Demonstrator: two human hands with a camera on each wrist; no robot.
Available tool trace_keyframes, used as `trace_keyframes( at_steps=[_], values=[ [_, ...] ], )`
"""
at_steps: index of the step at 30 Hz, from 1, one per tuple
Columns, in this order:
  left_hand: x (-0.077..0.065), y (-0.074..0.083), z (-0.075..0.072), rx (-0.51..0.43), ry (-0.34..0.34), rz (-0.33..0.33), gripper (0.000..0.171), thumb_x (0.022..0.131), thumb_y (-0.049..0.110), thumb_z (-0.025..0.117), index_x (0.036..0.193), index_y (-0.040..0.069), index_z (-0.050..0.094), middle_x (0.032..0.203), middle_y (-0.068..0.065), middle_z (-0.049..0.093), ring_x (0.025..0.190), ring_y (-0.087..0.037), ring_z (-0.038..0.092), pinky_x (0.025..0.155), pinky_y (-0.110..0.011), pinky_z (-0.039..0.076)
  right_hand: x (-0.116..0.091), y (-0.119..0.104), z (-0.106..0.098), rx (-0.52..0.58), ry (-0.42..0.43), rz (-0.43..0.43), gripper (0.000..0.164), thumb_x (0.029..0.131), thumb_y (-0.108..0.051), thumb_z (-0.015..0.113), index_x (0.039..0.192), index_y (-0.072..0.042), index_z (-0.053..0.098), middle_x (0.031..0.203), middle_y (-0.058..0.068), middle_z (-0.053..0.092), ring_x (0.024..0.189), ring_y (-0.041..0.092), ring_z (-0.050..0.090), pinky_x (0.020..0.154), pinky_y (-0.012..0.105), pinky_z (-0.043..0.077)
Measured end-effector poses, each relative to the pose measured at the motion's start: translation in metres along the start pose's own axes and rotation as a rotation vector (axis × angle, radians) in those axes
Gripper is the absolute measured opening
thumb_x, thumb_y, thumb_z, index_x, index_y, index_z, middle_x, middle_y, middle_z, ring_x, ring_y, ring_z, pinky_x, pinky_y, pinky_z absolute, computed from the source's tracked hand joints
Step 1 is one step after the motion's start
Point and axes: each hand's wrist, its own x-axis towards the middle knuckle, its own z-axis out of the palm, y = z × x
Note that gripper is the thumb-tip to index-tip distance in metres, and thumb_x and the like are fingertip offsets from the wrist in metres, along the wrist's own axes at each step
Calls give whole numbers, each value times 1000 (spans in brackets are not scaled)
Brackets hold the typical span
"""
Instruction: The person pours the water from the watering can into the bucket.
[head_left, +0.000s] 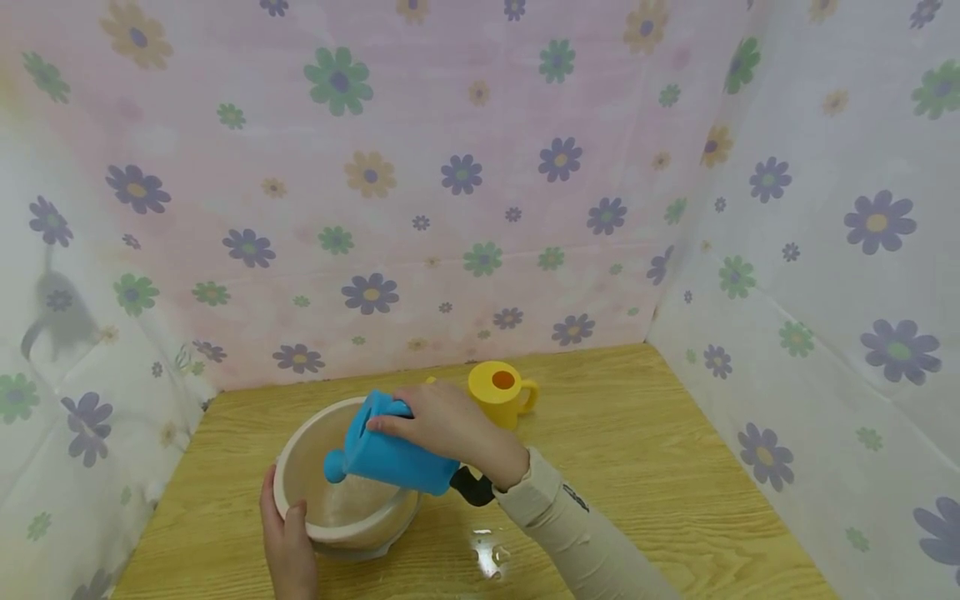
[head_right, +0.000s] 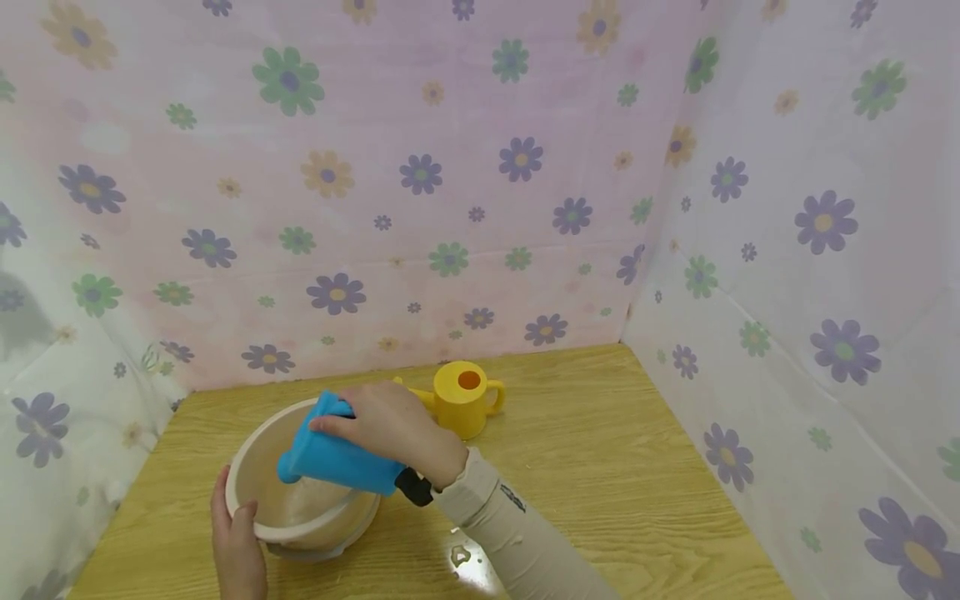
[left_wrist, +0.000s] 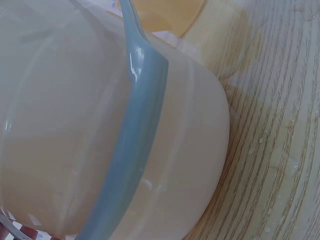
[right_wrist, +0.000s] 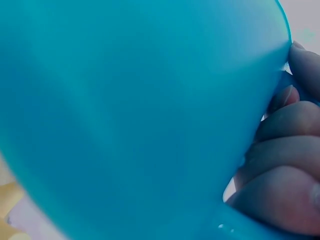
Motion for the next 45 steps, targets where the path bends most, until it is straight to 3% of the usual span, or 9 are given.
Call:
trace_keyframes(
  at_steps=[33,45],
  values=[
    [-1,0,0,-25,-8,-3,57,90,10,30,142,31,19,146,4,18,126,-26,25,102,-47,25,-2,1,0,-1,5,-5,45,84,-58,42,65,-17,41,52,-4,23,42,9,30,40,22,23],
    [-1,0,-1,-11,8,15,57,90,10,31,141,32,21,146,4,21,126,-23,25,103,-40,24,-3,1,1,12,11,-2,46,83,-59,42,64,-17,40,52,-4,23,42,8,29,40,21,23]
  ],
)
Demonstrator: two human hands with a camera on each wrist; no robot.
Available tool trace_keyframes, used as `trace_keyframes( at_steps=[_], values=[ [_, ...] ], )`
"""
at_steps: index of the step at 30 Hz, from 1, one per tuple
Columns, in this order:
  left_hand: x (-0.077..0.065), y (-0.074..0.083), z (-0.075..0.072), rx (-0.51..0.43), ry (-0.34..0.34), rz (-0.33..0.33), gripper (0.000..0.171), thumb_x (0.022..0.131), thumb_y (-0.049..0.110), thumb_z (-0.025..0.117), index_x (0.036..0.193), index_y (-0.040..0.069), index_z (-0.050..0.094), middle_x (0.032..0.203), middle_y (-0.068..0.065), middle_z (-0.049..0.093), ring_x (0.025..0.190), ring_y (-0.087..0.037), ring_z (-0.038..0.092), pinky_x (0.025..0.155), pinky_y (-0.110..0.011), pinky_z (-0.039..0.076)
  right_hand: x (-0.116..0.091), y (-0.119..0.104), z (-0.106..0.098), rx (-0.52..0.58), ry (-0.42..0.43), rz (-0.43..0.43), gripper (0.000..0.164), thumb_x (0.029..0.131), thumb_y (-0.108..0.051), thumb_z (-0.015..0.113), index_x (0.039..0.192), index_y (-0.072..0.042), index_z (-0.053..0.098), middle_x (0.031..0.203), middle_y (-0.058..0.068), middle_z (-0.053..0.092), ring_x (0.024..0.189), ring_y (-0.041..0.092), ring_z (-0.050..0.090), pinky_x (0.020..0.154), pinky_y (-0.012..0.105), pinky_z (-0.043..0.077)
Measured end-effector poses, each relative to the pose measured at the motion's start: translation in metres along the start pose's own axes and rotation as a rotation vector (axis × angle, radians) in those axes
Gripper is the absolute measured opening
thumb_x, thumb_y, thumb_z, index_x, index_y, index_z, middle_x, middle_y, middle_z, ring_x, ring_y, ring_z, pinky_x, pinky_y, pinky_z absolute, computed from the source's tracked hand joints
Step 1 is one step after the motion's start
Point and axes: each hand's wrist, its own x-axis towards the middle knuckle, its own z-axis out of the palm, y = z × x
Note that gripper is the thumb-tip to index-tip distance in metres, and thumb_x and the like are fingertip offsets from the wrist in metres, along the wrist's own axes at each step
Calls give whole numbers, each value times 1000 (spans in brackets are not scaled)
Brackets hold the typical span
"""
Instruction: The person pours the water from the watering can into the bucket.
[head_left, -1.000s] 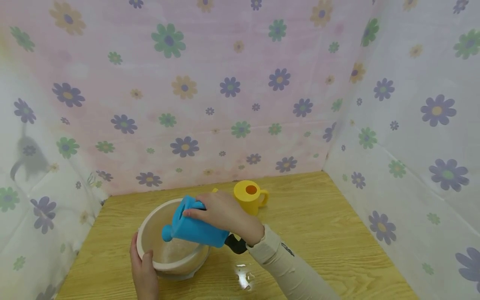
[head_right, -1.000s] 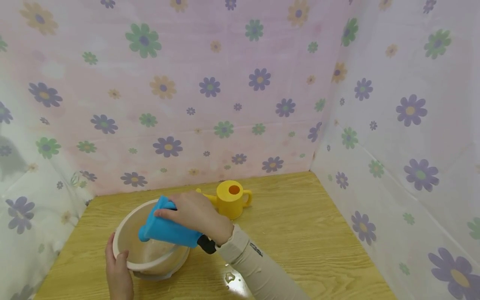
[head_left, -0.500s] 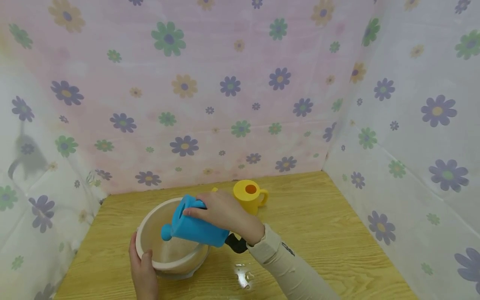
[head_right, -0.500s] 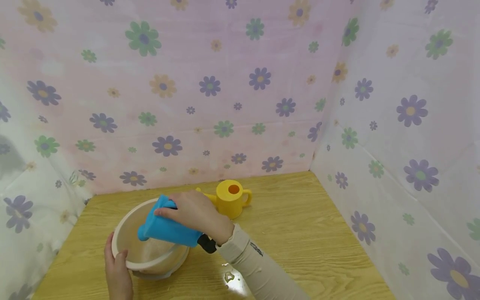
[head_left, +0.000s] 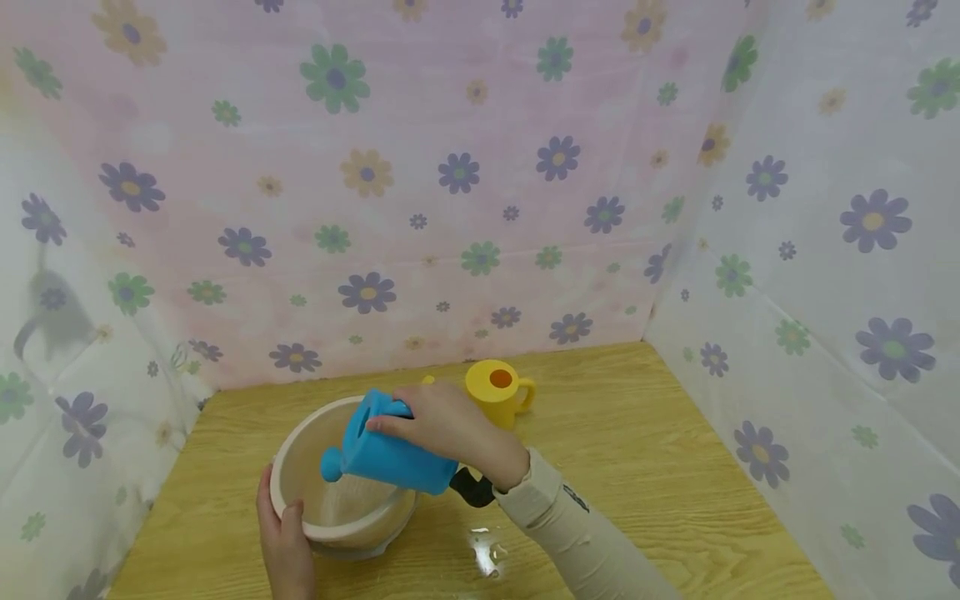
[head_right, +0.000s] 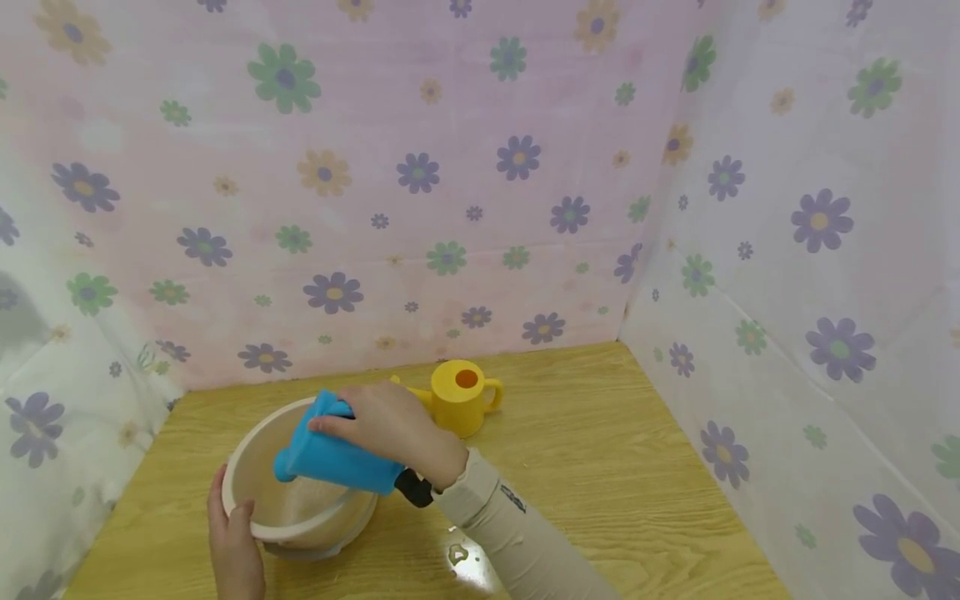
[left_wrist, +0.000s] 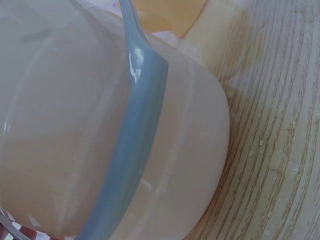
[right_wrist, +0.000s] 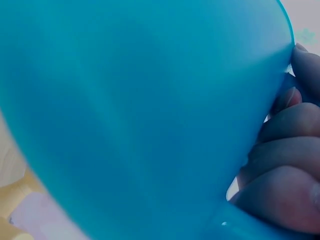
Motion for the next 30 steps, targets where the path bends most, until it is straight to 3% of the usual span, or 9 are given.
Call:
trace_keyframes(
  at_steps=[7,24,30],
  values=[
    [-2,-2,0,7,-9,-29,57,90,12,31,141,34,19,146,5,18,127,-25,23,102,-48,23,-2,1,2,4,-7,1,47,84,-59,41,64,-17,39,52,-4,23,42,8,29,40,21,22],
    [1,0,-1,-6,-11,-18,56,91,12,31,139,38,21,146,7,19,127,-21,24,104,-43,23,-2,5,2,56,42,13,45,85,-56,43,63,-17,41,51,-4,27,44,7,35,41,19,28],
    [0,0,-1,-4,-26,-14,56,92,12,31,139,39,20,145,9,19,127,-21,25,93,-14,33,-2,4,2,81,34,77,40,88,-53,41,69,-19,50,54,-4,44,51,5,47,45,19,38]
  ],
)
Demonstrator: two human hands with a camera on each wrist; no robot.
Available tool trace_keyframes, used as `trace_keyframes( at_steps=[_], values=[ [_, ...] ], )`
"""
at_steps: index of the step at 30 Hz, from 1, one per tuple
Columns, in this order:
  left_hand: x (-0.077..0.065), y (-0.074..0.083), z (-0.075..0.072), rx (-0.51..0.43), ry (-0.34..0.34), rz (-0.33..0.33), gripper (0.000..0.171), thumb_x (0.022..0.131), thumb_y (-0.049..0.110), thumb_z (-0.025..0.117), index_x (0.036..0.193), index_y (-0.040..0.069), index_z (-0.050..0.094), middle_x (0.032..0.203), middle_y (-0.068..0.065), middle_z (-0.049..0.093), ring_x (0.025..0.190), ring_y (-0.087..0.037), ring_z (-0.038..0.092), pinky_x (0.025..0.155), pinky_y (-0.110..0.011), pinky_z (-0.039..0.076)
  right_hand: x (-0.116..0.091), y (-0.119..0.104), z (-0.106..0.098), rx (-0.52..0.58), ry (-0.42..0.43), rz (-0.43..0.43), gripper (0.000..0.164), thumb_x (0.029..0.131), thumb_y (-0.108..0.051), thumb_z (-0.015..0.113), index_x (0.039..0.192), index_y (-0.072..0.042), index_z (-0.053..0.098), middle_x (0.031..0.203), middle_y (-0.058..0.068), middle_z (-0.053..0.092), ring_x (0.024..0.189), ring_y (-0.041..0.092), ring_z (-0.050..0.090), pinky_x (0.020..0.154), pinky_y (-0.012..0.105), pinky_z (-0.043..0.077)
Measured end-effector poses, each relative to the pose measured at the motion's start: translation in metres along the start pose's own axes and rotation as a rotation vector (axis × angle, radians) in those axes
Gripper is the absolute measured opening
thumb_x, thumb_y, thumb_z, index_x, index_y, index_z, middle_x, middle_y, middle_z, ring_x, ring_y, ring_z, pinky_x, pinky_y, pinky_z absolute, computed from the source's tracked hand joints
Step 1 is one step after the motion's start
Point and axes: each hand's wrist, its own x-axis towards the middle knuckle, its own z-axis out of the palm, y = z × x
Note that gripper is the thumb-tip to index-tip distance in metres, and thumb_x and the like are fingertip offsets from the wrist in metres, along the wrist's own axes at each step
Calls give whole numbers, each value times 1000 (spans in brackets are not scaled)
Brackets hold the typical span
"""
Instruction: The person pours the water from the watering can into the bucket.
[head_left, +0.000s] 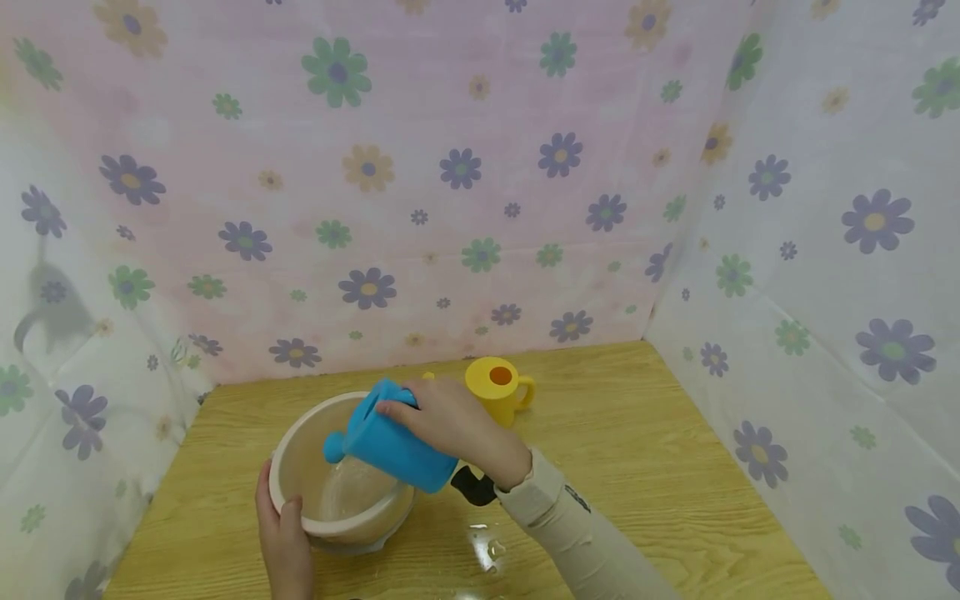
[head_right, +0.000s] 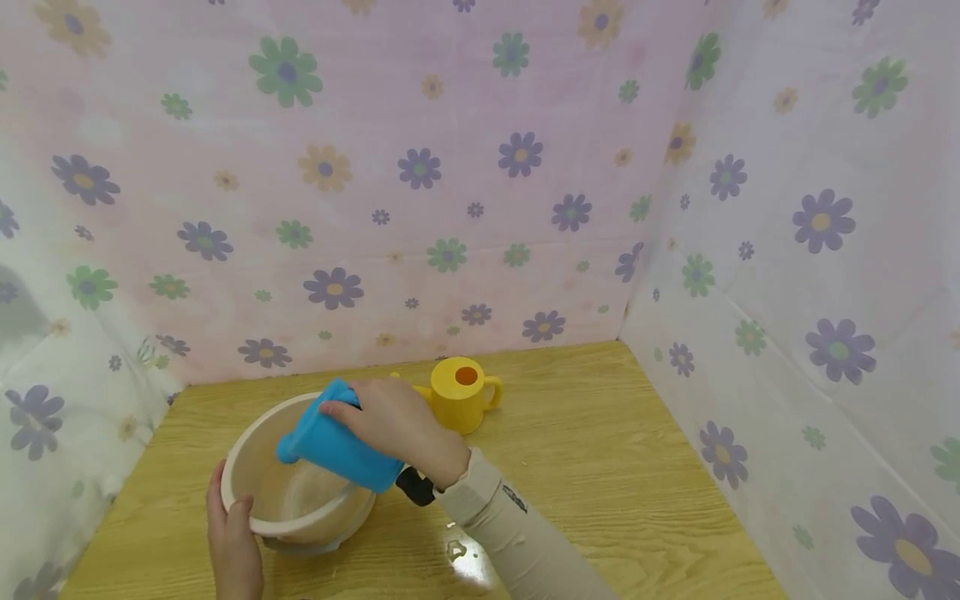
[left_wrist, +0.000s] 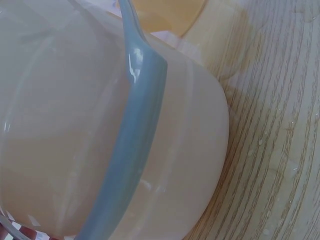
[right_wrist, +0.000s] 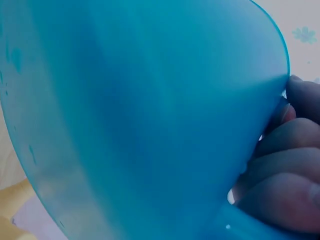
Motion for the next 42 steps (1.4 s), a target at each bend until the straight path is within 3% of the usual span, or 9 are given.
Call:
trace_keyframes(
  at_steps=[3,8,11,18,23,28,42],
  values=[
    [-1,0,0,-7,1,9,55,91,11,31,139,38,21,145,9,20,127,-21,26,95,-16,32,0,0,1,11,4,16,40,88,-53,40,71,-19,51,55,-4,47,53,6,48,46,19,39],
    [-1,0,1,-7,6,11,55,91,11,31,138,39,21,145,10,19,128,-19,23,105,-41,21,-3,7,2,58,25,12,40,88,-53,40,69,-18,49,55,-3,42,54,7,46,47,20,39],
    [0,-1,1,-3,4,20,56,91,11,31,139,37,21,145,8,19,129,-18,22,105,-42,19,-9,14,3,105,56,21,42,88,-52,40,68,-16,47,55,-1,38,52,9,44,47,21,38],
    [5,-2,0,-1,1,67,56,91,9,32,140,33,22,144,8,22,127,-16,23,106,-40,19,-36,30,15,237,184,25,40,87,-54,40,88,-17,55,74,-5,58,66,5,57,58,21,49],
    [7,-1,0,8,1,83,57,90,8,32,139,36,22,144,9,22,128,-16,24,105,-41,20,-53,41,30,296,341,5,27,88,-43,49,82,-17,53,65,-9,52,65,4,56,60,23,49],
    [4,-1,-1,-2,8,87,58,89,7,32,139,35,23,144,8,23,128,-17,24,106,-40,20,-67,62,45,280,460,-15,14,86,-31,57,82,-17,55,70,-11,57,69,4,59,63,26,51],
    [-1,0,1,-41,29,61,58,89,7,33,139,34,24,144,6,24,126,-19,26,104,-38,23,-95,103,42,484,400,99,10,87,-18,57,78,-15,55,63,-7,47,62,11,49,58,26,47]
  ],
)
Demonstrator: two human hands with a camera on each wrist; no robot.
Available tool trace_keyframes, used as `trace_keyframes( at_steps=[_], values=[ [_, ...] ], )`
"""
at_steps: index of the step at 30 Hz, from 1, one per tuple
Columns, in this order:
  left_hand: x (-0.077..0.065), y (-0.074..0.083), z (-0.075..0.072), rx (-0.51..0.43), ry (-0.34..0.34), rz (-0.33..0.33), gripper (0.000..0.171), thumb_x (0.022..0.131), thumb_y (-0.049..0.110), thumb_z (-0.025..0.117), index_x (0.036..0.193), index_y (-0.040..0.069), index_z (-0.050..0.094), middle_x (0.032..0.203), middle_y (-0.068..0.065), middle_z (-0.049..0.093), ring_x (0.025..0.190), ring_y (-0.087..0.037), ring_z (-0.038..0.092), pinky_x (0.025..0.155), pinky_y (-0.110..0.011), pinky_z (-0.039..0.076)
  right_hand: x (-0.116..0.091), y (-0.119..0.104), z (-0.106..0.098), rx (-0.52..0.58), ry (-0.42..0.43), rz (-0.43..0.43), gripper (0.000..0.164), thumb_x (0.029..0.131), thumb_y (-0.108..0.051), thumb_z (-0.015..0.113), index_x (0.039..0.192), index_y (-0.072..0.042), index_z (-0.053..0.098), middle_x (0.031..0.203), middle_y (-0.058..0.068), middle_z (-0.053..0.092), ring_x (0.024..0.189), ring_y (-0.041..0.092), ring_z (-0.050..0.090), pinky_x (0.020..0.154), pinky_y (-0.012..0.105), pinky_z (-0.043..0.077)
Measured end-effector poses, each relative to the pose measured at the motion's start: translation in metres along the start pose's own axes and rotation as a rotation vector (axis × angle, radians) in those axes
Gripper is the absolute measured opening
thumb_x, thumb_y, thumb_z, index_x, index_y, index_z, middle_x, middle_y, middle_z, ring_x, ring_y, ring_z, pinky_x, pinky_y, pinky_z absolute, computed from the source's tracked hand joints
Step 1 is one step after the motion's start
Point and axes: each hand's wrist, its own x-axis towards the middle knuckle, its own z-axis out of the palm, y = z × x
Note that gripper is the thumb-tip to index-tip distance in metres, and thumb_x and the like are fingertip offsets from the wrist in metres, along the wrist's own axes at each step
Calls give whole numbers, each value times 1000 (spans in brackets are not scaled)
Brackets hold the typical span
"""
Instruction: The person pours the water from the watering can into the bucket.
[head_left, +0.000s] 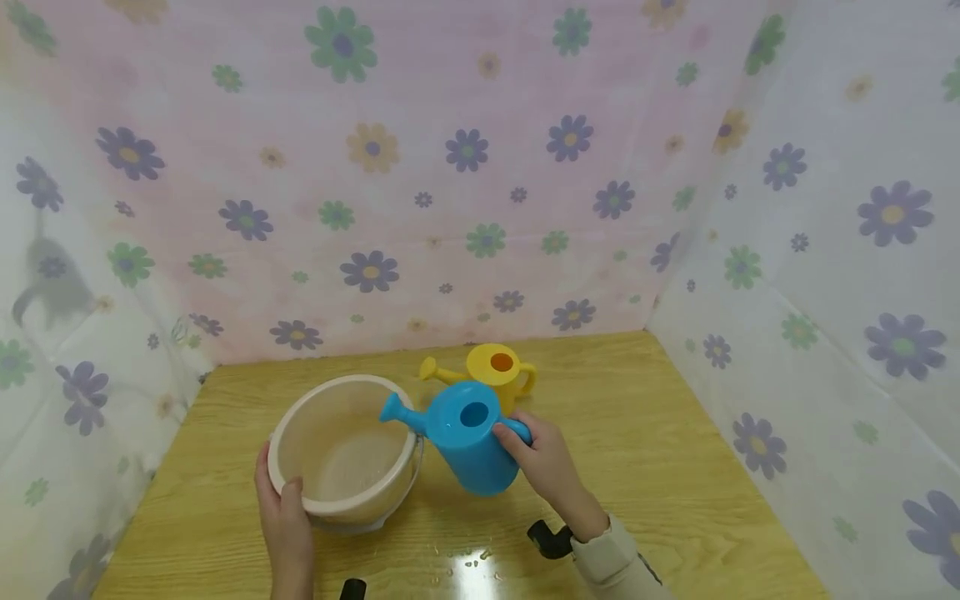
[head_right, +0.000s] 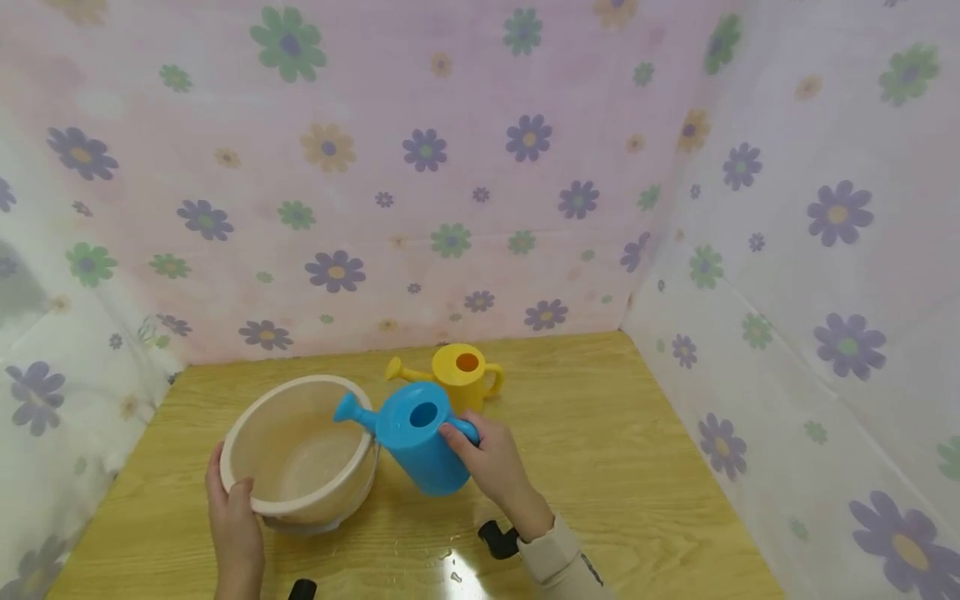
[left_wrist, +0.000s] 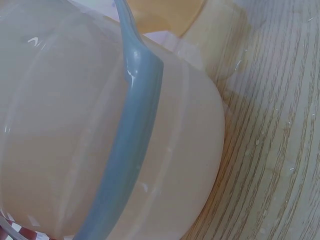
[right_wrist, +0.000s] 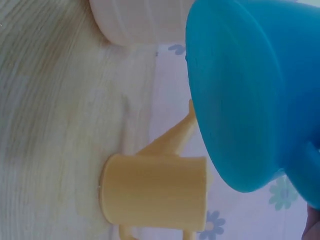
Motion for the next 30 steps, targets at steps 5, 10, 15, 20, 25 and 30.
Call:
trace_keyframes(
  at_steps=[5,10,15,20,25,30],
  values=[
    [1,-1,0,-9,-4,-2,58,89,7,33,139,34,24,144,6,24,127,-19,26,104,-40,22,-4,-7,-4,54,-21,38,12,88,-12,56,76,-13,53,60,-6,40,59,10,45,53,25,43],
    [2,-2,-1,-2,-7,-9,58,89,8,33,139,35,24,144,6,24,127,-20,27,103,-40,24,-9,-21,-11,142,-64,120,18,90,-14,52,74,-8,49,61,-3,34,56,9,41,49,23,39],
    [2,-2,-3,8,-19,-8,58,90,10,32,138,39,21,145,7,20,128,-22,23,103,-47,22,-14,-9,-12,268,-95,187,24,93,-18,47,74,-2,47,57,-1,35,47,14,37,43,19,36],
    [2,-1,-3,5,-20,-5,57,90,9,33,140,35,22,145,8,20,129,-21,23,104,-46,21,-18,7,-10,338,-80,129,30,95,-12,40,70,5,45,52,7,33,45,28,33,38,24,33],
    [1,-2,-3,18,-15,-2,57,90,9,33,140,34,22,145,8,21,128,-19,23,105,-42,20,-21,19,-6,362,-18,157,38,96,-10,35,62,5,38,52,15,30,45,27,33,38,26,34],
    [1,-2,-2,28,-19,5,57,89,10,33,139,35,22,145,8,22,128,-19,23,105,-43,19,-22,24,-5,368,65,257,45,96,-15,36,56,5,35,53,23,29,46,27,34,40,26,35]
  ],
)
